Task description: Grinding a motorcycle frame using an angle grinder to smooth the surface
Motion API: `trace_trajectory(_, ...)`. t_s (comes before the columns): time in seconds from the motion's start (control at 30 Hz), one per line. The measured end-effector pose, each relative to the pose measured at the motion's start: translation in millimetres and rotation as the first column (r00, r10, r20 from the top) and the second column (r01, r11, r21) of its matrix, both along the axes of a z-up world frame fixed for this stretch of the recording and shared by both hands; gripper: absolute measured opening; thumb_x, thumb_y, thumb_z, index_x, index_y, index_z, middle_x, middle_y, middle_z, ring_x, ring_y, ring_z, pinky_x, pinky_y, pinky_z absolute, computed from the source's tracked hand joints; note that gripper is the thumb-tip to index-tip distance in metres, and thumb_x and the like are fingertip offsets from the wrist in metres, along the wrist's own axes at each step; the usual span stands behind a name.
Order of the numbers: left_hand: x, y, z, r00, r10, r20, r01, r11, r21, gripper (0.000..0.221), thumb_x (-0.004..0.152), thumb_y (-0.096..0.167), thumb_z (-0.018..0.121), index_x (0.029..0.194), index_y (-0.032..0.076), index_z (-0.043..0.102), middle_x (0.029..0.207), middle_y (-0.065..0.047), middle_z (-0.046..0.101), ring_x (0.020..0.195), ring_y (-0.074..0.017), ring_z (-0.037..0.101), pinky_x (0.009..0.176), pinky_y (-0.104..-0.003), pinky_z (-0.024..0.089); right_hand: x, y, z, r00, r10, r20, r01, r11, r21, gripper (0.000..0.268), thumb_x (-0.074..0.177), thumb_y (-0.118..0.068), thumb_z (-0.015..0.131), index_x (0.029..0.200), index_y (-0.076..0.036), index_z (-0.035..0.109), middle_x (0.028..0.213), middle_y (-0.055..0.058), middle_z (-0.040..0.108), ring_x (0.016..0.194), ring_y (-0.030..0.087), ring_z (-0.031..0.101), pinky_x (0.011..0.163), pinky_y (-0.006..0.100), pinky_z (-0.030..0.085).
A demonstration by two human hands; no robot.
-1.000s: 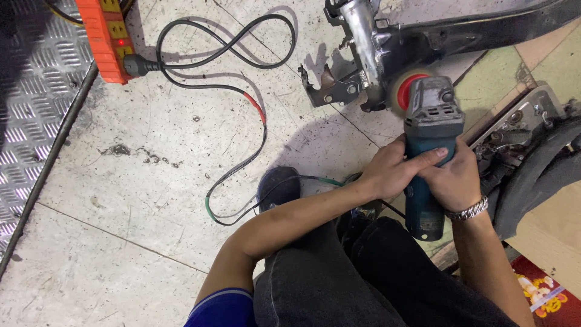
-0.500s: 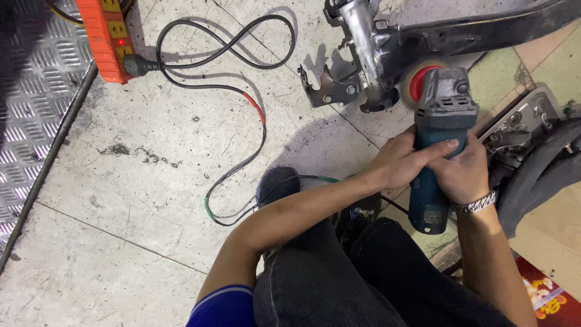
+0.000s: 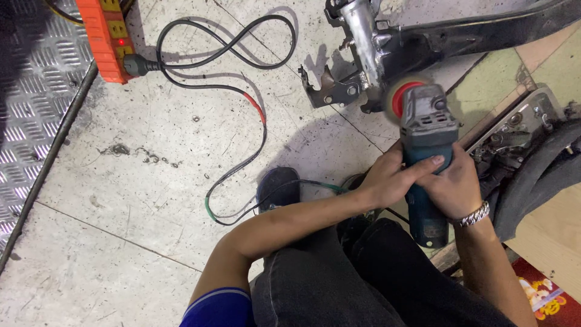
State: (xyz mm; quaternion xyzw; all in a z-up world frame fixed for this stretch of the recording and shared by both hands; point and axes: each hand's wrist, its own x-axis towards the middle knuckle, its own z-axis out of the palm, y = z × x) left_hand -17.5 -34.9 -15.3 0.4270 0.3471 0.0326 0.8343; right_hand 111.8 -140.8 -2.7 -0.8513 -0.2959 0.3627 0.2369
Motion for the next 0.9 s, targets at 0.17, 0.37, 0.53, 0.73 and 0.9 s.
trace_trajectory(0.17, -10.0, -18.1, -7.8, 0.993, 0.105, 0.062, -0.100, 0.992, -0.077, 0.069, 0.082, 0.055, 0.058, 0.133, 0.009, 0.057, 0.130, -0.012, 0.066, 0.119, -0.0234, 0.062, 0.104, -0.034, 0.046, -4.5, -9.1, 0.0, 0.992, 0.104, 0.071, -0.097, 0.991, -0.095, 0.037, 0.073, -0.014, 0.071, 0.107, -0.001, 0.062, 0.093, 0.009, 0.065, 0.084, 0.016, 0.053, 0.075, 0.035, 0.047)
trace_trajectory(0.37, -18.3, -17.6, -5.7, 0.985, 0.141, 0.095, -0.130, 0.986, -0.107, 0.063, 0.086, 0.054, 0.058, 0.129, 0.009, 0.062, 0.126, -0.013, 0.067, 0.117, -0.0239, 0.062, 0.104, -0.034, 0.046, -12.8, 0.3, 7.3, 0.993, 0.098, 0.073, -0.084, 0.981, -0.175, 0.038, 0.071, -0.016, 0.072, 0.106, -0.003, 0.063, 0.089, 0.008, 0.064, 0.082, 0.016, 0.054, 0.072, 0.036, 0.047)
trace_trajectory(0.53, -26.6, -20.7, -13.0, 0.958, 0.212, 0.194, -0.168, 0.960, -0.223, 0.086, 0.092, 0.057, 0.063, 0.144, -0.009, 0.043, 0.133, -0.036, 0.054, 0.131, -0.0565, 0.049, 0.103, -0.068, 0.047, -37.1, 33.7, 31.6, 0.998, -0.004, 0.065, 0.014, 0.988, -0.155, 0.015, 0.088, -0.017, 0.061, 0.087, -0.002, 0.059, 0.067, 0.015, 0.049, 0.068, 0.029, 0.052, 0.060, 0.038, 0.042)
trace_trajectory(0.73, -40.9, 7.8, 10.1, 0.985, 0.153, 0.083, -0.136, 0.973, -0.185, 0.083, 0.086, 0.061, 0.065, 0.134, -0.005, 0.052, 0.122, -0.034, 0.061, 0.125, -0.0515, 0.056, 0.098, -0.066, 0.048, -51.8, 47.9, 30.3, 1.000, -0.021, 0.007, 0.022, 0.997, -0.075, 0.012, 0.089, -0.011, 0.054, 0.089, 0.000, 0.059, 0.067, 0.018, 0.051, 0.073, 0.028, 0.053, 0.059, 0.038, 0.042)
trace_trajectory(0.9, -48.3, 21.5, 11.1, 0.997, 0.071, -0.030, -0.074, 0.994, -0.082, 0.079, 0.083, 0.062, 0.064, 0.127, -0.003, 0.056, 0.116, -0.035, 0.065, 0.121, -0.0523, 0.060, 0.096, -0.064, 0.049, -53.7, 50.2, 23.0, 1.000, -0.004, -0.025, 0.003, 0.999, -0.043, 0.012, 0.089, -0.011, 0.058, 0.093, -0.001, 0.062, 0.071, 0.019, 0.053, 0.072, 0.030, 0.054, 0.060, 0.040, 0.044)
